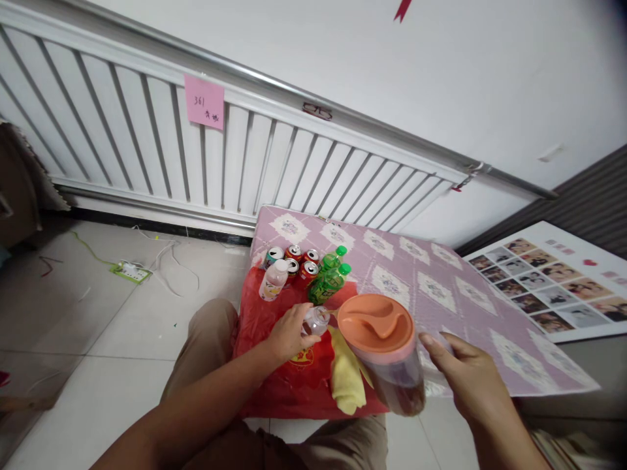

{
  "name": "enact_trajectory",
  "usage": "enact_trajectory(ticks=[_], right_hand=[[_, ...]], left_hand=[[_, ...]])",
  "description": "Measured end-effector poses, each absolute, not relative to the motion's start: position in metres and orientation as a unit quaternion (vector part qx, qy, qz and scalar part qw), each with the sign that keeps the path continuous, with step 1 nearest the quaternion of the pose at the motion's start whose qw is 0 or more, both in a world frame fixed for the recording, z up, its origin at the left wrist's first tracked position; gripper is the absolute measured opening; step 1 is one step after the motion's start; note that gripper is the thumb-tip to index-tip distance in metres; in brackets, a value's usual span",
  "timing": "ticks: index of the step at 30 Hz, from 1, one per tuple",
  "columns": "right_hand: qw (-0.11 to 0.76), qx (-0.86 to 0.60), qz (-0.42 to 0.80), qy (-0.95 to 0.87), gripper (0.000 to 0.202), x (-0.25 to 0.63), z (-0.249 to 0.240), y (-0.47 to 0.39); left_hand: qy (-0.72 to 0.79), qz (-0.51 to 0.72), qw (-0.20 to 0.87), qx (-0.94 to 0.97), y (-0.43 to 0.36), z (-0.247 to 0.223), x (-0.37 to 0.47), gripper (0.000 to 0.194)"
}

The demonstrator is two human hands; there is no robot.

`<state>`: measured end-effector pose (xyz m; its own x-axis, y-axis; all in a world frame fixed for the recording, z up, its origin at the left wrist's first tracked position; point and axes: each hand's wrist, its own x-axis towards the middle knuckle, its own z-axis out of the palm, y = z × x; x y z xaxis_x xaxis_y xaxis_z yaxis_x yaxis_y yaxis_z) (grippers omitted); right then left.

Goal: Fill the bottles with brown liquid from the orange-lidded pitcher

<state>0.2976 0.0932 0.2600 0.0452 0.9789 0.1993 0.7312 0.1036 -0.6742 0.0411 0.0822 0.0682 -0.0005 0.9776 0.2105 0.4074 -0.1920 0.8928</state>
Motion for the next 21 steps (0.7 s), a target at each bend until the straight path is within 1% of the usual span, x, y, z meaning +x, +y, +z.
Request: enact_trajectory(ticks=[21], right_hand=[[0.345, -0.644, 0.171, -0.661, 0.043, 0.2954, 0.2647, 0.0909]], left_hand=[[0.541, 0.466, 0.322, 0.622, 0.0829, 0.0659, 0.0418, 0.073]])
